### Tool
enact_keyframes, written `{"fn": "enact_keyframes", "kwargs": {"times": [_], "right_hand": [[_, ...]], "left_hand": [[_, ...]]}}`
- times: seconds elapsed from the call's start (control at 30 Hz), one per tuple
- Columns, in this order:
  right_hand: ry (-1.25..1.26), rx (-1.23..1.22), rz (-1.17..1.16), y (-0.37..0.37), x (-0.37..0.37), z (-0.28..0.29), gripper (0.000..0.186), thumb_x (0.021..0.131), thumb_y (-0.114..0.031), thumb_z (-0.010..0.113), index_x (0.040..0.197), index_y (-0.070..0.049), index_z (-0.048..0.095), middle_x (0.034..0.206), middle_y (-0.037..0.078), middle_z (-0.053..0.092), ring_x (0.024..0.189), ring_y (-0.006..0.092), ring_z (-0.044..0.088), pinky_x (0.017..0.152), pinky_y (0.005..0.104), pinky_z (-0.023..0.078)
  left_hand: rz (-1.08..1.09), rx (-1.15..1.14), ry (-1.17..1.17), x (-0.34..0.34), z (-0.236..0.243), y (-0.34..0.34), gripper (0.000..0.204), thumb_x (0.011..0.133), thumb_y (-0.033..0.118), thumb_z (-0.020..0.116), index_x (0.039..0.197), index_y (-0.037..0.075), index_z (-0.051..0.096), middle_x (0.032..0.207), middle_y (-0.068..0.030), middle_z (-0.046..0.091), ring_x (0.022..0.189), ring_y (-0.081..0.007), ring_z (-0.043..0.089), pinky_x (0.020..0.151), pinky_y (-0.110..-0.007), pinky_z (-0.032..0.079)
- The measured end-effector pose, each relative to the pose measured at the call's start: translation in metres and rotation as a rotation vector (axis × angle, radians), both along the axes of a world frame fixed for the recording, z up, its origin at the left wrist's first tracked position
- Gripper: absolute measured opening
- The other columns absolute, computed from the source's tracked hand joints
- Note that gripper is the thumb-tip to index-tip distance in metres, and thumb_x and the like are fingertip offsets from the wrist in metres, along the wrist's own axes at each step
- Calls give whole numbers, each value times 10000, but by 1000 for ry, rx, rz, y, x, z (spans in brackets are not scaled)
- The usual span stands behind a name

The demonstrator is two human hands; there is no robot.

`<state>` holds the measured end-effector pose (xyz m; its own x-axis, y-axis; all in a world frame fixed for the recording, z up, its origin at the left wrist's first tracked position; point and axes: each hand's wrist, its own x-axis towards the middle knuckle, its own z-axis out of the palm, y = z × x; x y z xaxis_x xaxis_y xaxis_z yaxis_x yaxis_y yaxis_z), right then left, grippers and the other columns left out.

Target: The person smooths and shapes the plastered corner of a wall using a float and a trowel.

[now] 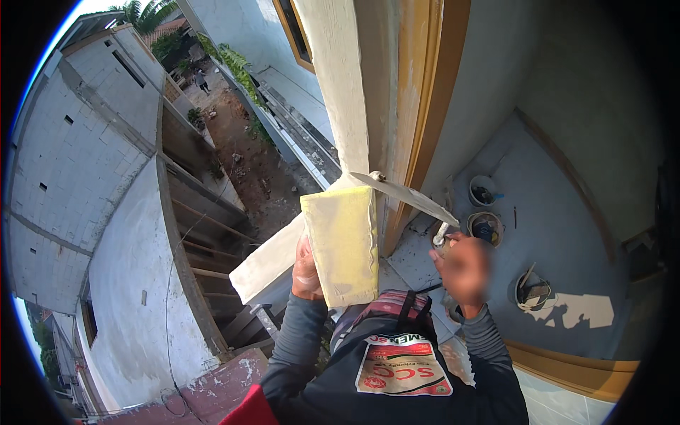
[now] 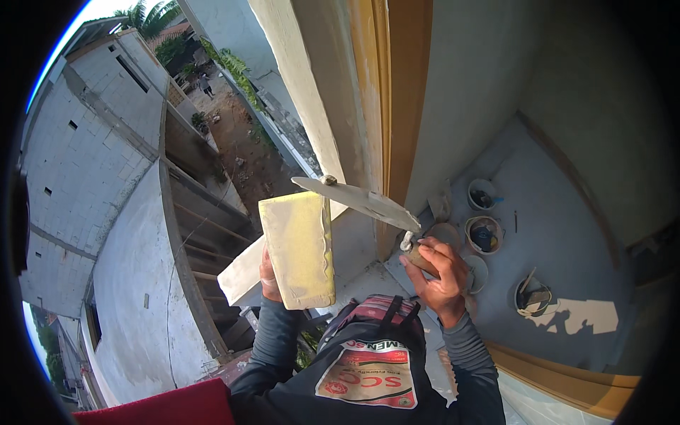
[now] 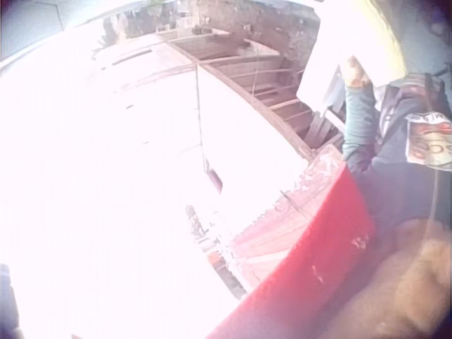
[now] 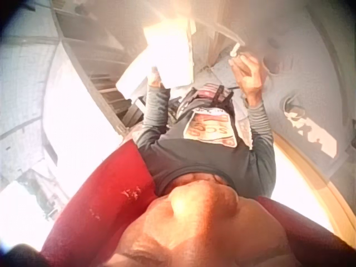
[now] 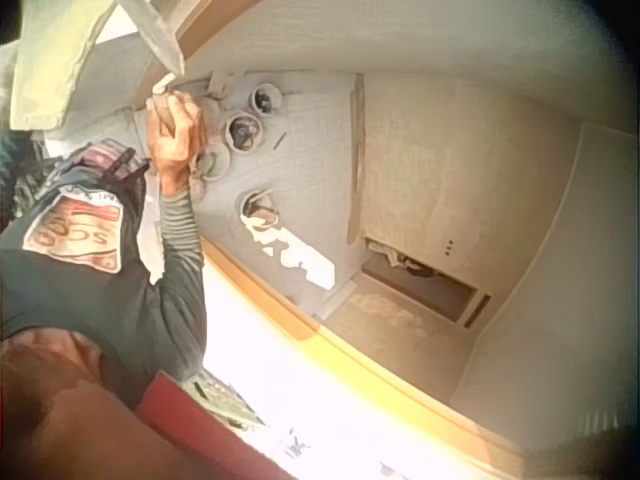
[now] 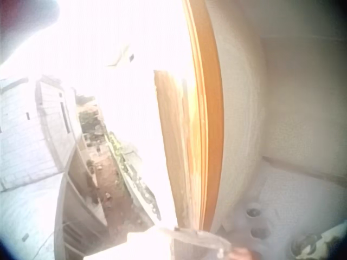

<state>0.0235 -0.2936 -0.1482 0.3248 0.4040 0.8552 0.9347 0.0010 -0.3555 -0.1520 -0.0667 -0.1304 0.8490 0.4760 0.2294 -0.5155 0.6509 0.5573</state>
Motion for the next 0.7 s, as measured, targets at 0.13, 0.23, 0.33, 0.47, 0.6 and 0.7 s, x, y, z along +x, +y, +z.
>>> {"fn": "enact_keyframes", "kwargs": {"times": [0.13, 0.23, 0.33, 0.47, 0.6, 0.7], "right_hand": [[592, 106, 143, 34, -21, -35, 417, 847, -112, 786, 1173, 41, 576, 1000, 157, 689, 888, 217, 681, 799, 337, 546], [1010, 216, 464, 68, -35, -34, 375, 941, -124, 673, 1232, 51, 513, 964, 127, 665, 786, 136, 636, 726, 279, 532], [1086, 283, 564, 97, -40, -48, 330, 972, -117, 627, 1229, 45, 499, 924, 128, 650, 704, 125, 600, 655, 276, 515], [1097, 331, 608, 117, -41, -59, 355, 991, -164, 595, 1236, 58, 465, 897, 177, 647, 650, 171, 610, 600, 309, 520], [1146, 376, 689, 130, -42, -62, 336, 1008, -198, 586, 1223, 40, 484, 876, 146, 640, 652, 162, 603, 603, 301, 511], [1180, 417, 721, 139, -41, -82, 361, 1006, -235, 602, 1229, 23, 481, 857, 138, 633, 638, 169, 599, 583, 303, 506]], "left_hand": [[223, 197, 200, 5, 22, 14, 636, 900, 46, 658, 1440, 23, 324, 1297, -151, 578, 1126, -247, 644, 954, -390, 544], [284, 250, 168, 5, 24, 28, 556, 920, -6, 623, 1372, 68, 308, 1281, -120, 540, 1139, -208, 603, 982, -370, 510], [384, 320, 211, 0, 28, 35, 444, 955, 38, 611, 1284, 92, 318, 1234, -87, 524, 1126, -160, 567, 977, -338, 485], [470, 387, 271, -8, 27, 41, 368, 971, 39, 588, 1215, 108, 321, 1165, -56, 520, 1075, -124, 554, 936, -291, 469], [541, 407, 300, -9, 29, 46, 382, 955, 11, 597, 1205, 105, 323, 1120, -47, 510, 1037, -114, 541, 928, -270, 451], [590, 495, 296, -1, 28, 50, 377, 953, 11, 607, 1180, 109, 322, 1102, -44, 497, 1025, -105, 521, 926, -271, 445]]}}
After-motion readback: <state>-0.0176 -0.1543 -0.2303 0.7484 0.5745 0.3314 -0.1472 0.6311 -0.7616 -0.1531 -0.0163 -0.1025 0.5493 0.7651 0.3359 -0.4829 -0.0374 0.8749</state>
